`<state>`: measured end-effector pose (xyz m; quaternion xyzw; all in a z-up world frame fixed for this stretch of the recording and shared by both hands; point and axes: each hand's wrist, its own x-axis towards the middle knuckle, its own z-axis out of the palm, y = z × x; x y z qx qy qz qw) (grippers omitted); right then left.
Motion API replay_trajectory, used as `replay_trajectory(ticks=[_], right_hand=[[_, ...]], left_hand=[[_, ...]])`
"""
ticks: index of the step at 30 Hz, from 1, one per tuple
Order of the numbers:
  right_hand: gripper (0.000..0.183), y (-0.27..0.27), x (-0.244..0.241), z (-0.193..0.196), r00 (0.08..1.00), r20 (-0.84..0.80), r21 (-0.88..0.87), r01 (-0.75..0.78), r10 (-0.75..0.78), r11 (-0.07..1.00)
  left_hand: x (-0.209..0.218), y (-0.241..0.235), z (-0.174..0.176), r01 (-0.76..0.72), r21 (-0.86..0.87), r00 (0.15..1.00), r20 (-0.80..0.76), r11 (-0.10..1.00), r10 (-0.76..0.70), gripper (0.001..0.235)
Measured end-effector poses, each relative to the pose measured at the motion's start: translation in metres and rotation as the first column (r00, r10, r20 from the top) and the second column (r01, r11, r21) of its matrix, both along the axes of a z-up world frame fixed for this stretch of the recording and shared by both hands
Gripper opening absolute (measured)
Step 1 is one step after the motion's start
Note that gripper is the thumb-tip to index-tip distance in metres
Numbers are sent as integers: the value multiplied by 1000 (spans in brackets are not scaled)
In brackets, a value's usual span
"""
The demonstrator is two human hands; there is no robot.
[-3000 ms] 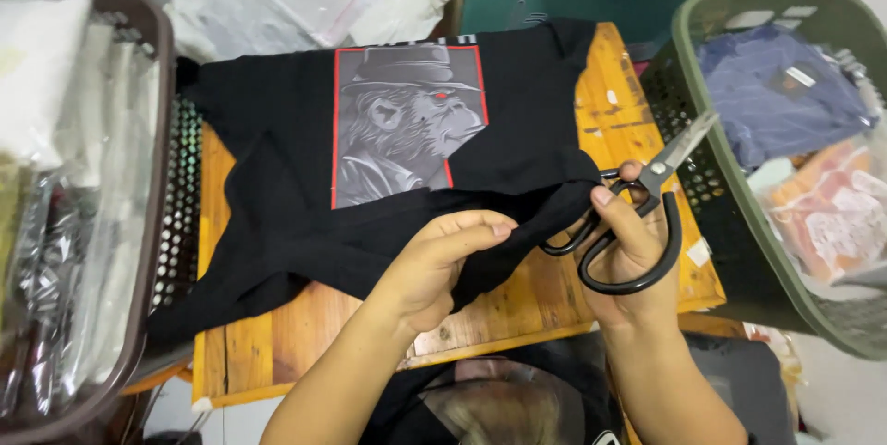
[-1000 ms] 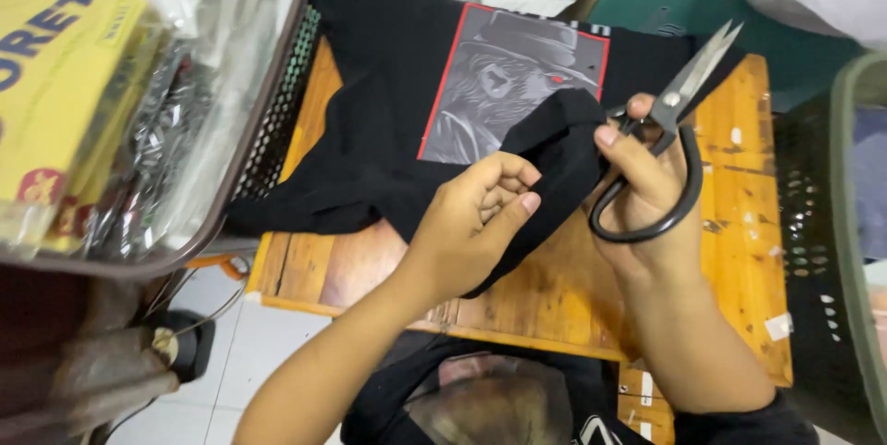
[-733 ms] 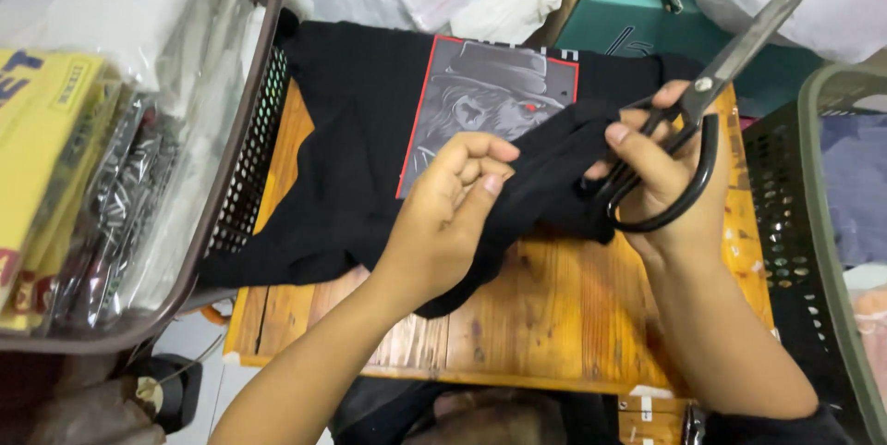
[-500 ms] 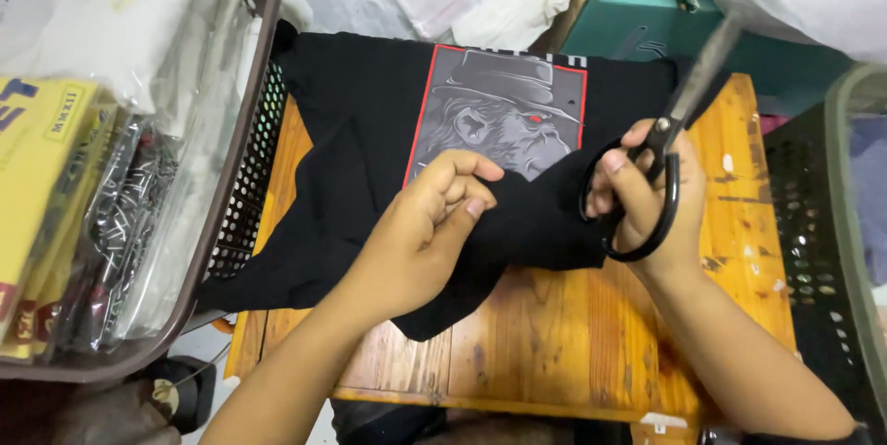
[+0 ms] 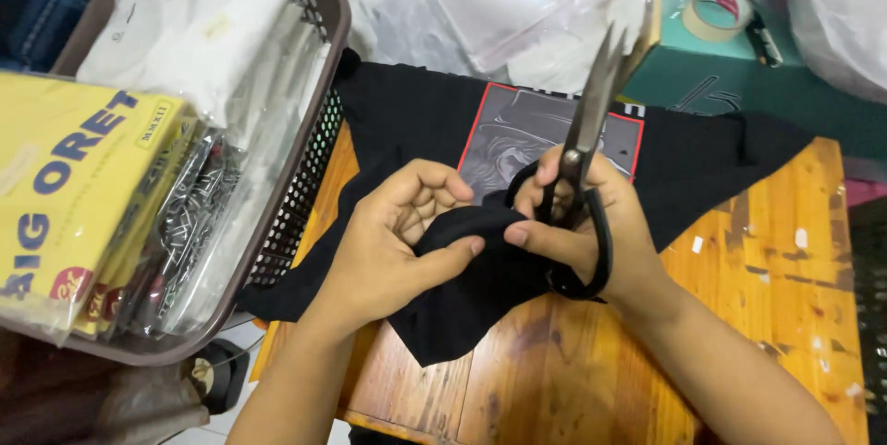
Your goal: The person uses scissors to trim the hem of a black t-shirt laid on a wooden table. They repeatedly fold and cut small sections of the fabric edge, adjusting the shirt position as needed.
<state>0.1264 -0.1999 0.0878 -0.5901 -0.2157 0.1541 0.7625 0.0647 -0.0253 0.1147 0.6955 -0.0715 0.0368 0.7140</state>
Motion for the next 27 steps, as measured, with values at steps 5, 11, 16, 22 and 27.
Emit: replay_trajectory(ticks=[5,11,16,22,27], right_hand=[[45,15,12,12,998,33,33,-48,47,998],[46,25,23,20,999,37,77,-6,4,997],[46,4,28,11,1000,1,138,6,-6,990],[51,-32,37,9,990,102,131,84,-98,988],[38,-49,35,11,966,234,69,94,-108,993]], left_hand=[[3,6,2,-175,55,983,68,983,171,28],[15,7,16,-300,234,946,197,925,257,25],[29,-8,16,-175,275,935,348,945,71,15],[51,-26,15,-47,302,940,335,952,-60,21],[68,-48,12,25,140,897,433,990,-84,9]])
